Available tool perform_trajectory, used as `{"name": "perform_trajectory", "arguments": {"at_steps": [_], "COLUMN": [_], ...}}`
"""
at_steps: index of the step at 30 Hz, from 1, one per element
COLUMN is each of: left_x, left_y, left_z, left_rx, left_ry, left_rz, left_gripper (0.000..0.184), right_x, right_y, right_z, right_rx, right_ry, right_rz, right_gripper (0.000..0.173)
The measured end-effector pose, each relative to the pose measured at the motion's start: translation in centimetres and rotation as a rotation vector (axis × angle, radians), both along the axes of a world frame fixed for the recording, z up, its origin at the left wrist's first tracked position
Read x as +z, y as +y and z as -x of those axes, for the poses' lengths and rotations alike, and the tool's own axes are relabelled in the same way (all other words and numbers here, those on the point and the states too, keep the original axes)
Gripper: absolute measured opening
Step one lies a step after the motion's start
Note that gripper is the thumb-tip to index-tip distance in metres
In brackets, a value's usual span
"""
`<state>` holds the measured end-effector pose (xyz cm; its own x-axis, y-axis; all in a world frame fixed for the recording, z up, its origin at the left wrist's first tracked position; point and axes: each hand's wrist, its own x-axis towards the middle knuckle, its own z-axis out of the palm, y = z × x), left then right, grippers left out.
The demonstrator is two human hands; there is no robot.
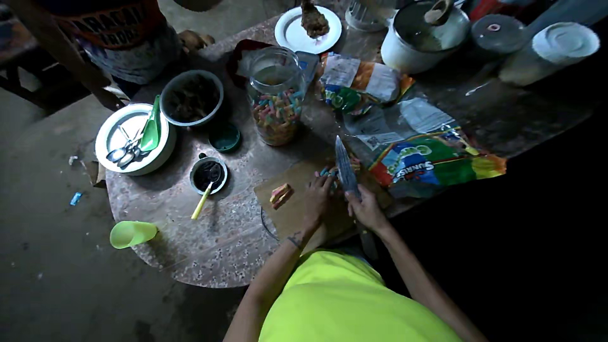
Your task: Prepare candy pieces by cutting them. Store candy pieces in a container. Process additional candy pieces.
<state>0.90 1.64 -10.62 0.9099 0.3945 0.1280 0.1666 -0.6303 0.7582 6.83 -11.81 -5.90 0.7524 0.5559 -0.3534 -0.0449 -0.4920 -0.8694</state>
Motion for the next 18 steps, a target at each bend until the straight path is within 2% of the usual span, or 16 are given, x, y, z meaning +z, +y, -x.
{"name": "perform_trajectory", "arguments": {"at_steps": [7, 9, 13, 18], "left_x": [-1.5, -1.6, -1.2, -3.1], "left_y": [-0.4, -0.1, 0.1, -0.4], "left_z": [-0.6, -0.5, -0.1, -0.4], "left_rx": [0.067, 0.060, -0.072, 0.150], "left_ry": [-0.132, -0.163, -0.143, -0.189], "left_rz": [-0.113, -0.119, -0.051, -0.219], "left_gripper": [0.024, 0.024, 0.040, 0.019], "right_x": [1.0, 0.9, 0.4, 0.0], "right_y": [0.1, 0.1, 0.6, 2.0], "right_z": [-0.1, 0.0, 0.3, 0.8], "right_rx": [-0.240, -0.236, -0.267, -0.316], "right_ry": [0.459, 0.503, 0.546, 0.555], "right_rz": [-0.147, -0.187, -0.237, -0.236], "right_gripper": [0.024, 0.022, 0.024, 0.020]}}
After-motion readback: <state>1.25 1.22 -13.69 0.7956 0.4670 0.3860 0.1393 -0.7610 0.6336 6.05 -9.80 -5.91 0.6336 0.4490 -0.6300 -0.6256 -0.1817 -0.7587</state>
